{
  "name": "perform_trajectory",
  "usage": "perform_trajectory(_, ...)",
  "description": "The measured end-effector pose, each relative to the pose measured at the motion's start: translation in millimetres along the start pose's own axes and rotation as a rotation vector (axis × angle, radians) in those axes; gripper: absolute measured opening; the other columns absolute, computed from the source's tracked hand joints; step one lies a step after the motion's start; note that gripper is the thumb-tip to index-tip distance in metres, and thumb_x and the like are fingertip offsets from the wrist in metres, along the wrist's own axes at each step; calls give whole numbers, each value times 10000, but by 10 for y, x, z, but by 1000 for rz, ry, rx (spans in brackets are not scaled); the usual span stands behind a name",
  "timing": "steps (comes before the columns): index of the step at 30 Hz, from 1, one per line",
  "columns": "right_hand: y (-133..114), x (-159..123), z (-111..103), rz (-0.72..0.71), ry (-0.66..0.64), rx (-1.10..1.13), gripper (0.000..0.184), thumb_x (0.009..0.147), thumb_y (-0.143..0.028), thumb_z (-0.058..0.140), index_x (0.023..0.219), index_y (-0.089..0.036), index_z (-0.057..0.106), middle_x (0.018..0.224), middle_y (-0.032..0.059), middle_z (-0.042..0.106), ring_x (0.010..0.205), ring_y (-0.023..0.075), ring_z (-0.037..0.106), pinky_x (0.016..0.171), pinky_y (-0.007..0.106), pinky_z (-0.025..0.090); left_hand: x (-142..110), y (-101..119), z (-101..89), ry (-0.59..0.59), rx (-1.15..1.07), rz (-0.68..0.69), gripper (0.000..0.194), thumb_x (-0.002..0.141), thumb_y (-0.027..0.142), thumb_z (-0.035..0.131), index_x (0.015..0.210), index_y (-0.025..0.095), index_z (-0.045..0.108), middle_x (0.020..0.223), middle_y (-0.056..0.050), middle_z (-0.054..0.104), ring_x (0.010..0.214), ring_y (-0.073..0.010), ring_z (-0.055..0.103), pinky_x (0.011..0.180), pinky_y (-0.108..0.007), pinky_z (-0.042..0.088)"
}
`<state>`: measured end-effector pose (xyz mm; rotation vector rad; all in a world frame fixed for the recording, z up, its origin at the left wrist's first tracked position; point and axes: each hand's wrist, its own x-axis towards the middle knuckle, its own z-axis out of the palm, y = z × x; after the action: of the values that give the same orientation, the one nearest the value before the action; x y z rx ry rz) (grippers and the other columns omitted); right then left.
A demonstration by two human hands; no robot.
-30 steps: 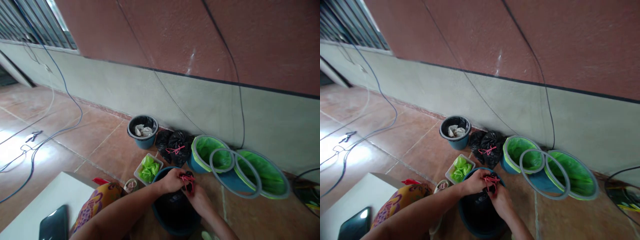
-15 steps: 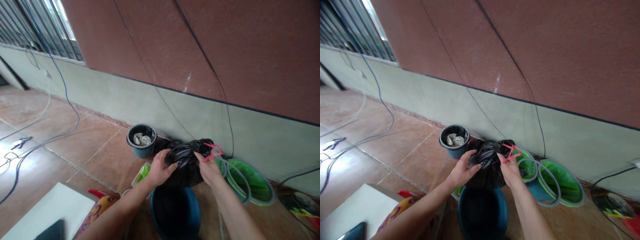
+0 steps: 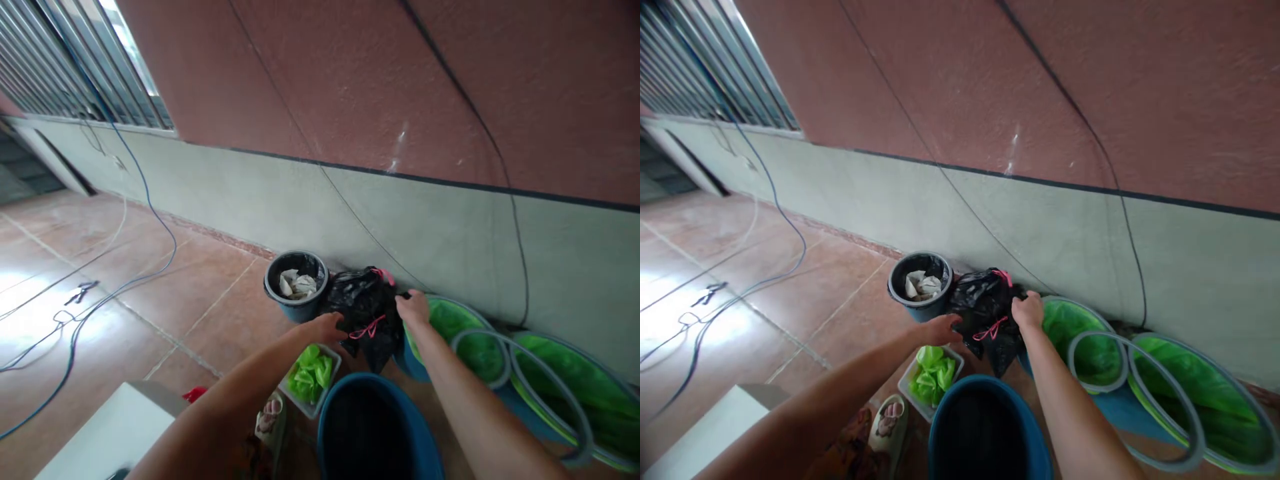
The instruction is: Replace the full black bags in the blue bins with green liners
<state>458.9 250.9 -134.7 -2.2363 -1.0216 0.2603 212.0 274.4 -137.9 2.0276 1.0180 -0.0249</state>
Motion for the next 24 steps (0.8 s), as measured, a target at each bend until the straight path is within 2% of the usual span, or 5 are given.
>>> perform_trajectory(3, 81, -135, 219, -157, 23, -90, 543, 773, -246, 487, 1288, -71, 482, 1255, 217, 547, 1222, 314, 468, 1009, 439, 400, 175, -162, 64, 101, 47, -42, 687, 722, 290, 671, 1353, 115, 463, 1322, -151, 561, 1186, -273, 554, 1014, -353, 439)
perform_trajectory(8, -295, -179, 573, -549, -162, -216, 555, 854, -265, 457, 1393, -140, 408, 1456, 202, 341, 1284, 333, 406, 1009, 469, 388, 455, -235, 57, 172, 77, -26, 698, 740, 262, 637, 1381, 96, 417, 1379, -172, 490, 1255, -260, 497, 1063, -352, 397)
perform_trajectory(12, -398, -19, 918, -542, -282, -322, 551, 902, -364, 429, 1426, -204, 375, 1512, 179, 271, 1309, 367, 360, 986, 520, 383, 565, -349, 160, 172, 154, -47, 744, 756, 268, 617, 1437, 162, 336, 1477, -157, 368, 1323, -292, 422, 1083, -402, 376)
perform_trajectory(18, 98, 179, 1363, -366, -513, -499, 576, 911, -437, 411, 1433, -200, 354, 1474, 188, 337, 1286, 399, 382, 967, 583, 370, 747, -617, 388, 54, 244, -92, 840, 758, 215, 591, 1500, 210, 197, 1567, -152, 196, 1391, -350, 312, 1113, -461, 317)
perform_trajectory(24, 420, 247, 1368, -341, -534, -522, 583, 912, -440, 404, 1423, -161, 364, 1368, 207, 448, 1177, 375, 494, 925, 529, 408, 823, -748, 356, 129, 153, 52, 787, 764, 151, 549, 1483, 236, 239, 1543, -99, 268, 1352, -260, 393, 1115, -373, 343)
